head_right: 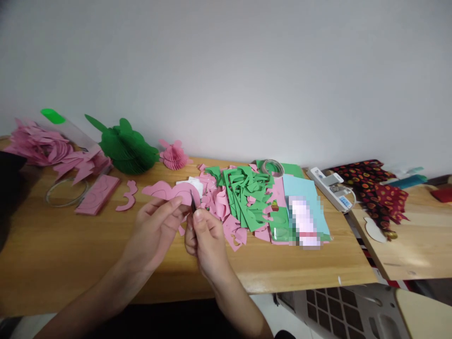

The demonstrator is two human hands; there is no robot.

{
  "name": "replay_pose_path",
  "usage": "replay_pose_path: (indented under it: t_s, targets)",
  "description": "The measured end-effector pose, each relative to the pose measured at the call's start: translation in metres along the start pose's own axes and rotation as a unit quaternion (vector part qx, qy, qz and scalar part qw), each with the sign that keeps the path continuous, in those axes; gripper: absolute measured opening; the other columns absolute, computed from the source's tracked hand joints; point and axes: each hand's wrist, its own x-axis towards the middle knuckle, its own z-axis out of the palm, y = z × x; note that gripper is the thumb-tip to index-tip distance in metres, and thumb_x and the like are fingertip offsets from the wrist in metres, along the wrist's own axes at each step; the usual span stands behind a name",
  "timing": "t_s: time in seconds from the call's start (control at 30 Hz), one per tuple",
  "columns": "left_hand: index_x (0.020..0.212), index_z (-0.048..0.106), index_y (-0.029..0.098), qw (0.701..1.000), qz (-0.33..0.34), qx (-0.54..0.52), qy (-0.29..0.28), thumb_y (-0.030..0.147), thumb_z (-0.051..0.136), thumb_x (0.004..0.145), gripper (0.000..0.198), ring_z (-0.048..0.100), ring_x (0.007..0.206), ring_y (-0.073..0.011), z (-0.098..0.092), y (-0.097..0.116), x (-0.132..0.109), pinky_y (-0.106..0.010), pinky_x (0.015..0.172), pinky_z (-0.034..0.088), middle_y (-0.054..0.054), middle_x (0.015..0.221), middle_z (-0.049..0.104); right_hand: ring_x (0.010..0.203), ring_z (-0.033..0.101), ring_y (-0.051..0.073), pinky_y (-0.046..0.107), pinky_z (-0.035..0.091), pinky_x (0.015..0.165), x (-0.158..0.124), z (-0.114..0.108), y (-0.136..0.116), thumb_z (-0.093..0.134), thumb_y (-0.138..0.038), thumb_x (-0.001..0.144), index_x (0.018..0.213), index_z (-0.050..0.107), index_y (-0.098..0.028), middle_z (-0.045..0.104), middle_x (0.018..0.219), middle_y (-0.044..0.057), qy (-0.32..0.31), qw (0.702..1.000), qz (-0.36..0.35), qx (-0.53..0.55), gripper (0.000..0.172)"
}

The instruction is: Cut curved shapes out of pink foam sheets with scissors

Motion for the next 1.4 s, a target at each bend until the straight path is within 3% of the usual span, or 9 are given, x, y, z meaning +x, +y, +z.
replay_pose_path:
  t_s: [0.2, 0.37, 0.53, 0.77, 0.9, 1.13, 1.4]
  targets:
    - [0.054, 0.070, 0.018, 1.000, 0.001, 0.031, -0.001, 0.022, 0.085, 0.061, 0.017, 0.062, 0.059, -0.0111, 0.003, 0.000, -0.001, -0.022, 0.061, 0.050, 0.001, 0.058, 0.069, 0.037, 0.014, 0.004, 0.016, 0.013, 0.034, -0.003, -0.001, -0.001, 0.064, -0.056, 0.084, 0.062, 0.044, -0.020, 0.028, 0.045, -0.011, -0.017, 1.000, -0.008, 0.013, 0.047]
    - [0.062, 0.073, 0.019, 0.995, 0.013, 0.096, -0.005, 0.029, 0.084, 0.064, 0.015, 0.060, 0.057, -0.0108, -0.005, -0.002, 0.002, -0.021, 0.052, 0.045, 0.000, 0.061, 0.070, 0.038, 0.014, 0.004, 0.015, 0.013, 0.034, -0.004, -0.001, -0.003, 0.063, -0.057, 0.084, 0.063, 0.045, -0.020, 0.029, 0.045, -0.011, -0.019, 1.000, 0.001, 0.012, 0.046]
    - [0.047, 0.064, 0.017, 0.984, 0.057, 0.165, -0.025, 0.030, 0.081, 0.069, 0.031, 0.047, 0.045, -0.0069, -0.011, -0.001, 0.005, -0.021, 0.053, 0.045, 0.006, 0.042, 0.050, 0.037, 0.011, 0.004, 0.016, 0.012, 0.033, -0.005, 0.000, -0.007, 0.063, -0.061, 0.081, 0.063, 0.044, -0.020, 0.026, 0.045, -0.012, -0.013, 1.000, 0.017, -0.005, 0.049]
    - [0.057, 0.073, 0.020, 0.978, 0.070, 0.195, -0.019, 0.020, 0.078, 0.069, 0.012, 0.058, 0.054, -0.0109, -0.003, 0.009, 0.001, -0.021, 0.051, 0.047, 0.001, 0.058, 0.069, 0.037, 0.010, 0.004, 0.016, 0.011, 0.033, -0.007, -0.003, -0.010, 0.062, -0.060, 0.083, 0.065, 0.045, -0.020, 0.025, 0.044, -0.012, -0.019, 1.000, 0.023, -0.005, 0.047]
    - [0.054, 0.071, 0.017, 0.976, 0.066, 0.208, -0.020, 0.012, 0.074, 0.069, 0.016, 0.054, 0.049, -0.0082, 0.000, 0.014, 0.001, -0.019, 0.048, 0.043, 0.002, 0.055, 0.067, 0.037, 0.011, 0.004, 0.016, 0.012, 0.033, -0.007, -0.005, -0.011, 0.063, -0.060, 0.082, 0.064, 0.045, -0.020, 0.026, 0.044, -0.012, -0.020, 0.999, 0.029, -0.014, 0.047]
    - [0.052, 0.068, 0.015, 0.967, 0.064, 0.243, -0.048, 0.014, 0.072, 0.072, 0.020, 0.051, 0.047, -0.0068, -0.003, 0.017, 0.003, -0.018, 0.047, 0.040, 0.003, 0.052, 0.065, 0.037, 0.012, 0.003, 0.015, 0.011, 0.033, -0.007, -0.007, -0.013, 0.065, -0.058, 0.081, 0.063, 0.043, -0.020, 0.027, 0.044, -0.012, -0.026, 0.999, 0.045, 0.001, 0.048]
    - [0.060, 0.072, 0.015, 0.967, 0.069, 0.236, -0.061, 0.016, 0.075, 0.071, 0.011, 0.060, 0.054, -0.0118, -0.005, 0.019, 0.006, -0.022, 0.055, 0.050, 0.000, 0.059, 0.071, 0.036, 0.010, 0.003, 0.015, 0.011, 0.032, -0.006, -0.009, -0.013, 0.064, -0.061, 0.080, 0.064, 0.043, -0.020, 0.025, 0.044, -0.013, -0.030, 0.998, 0.052, -0.011, 0.049]
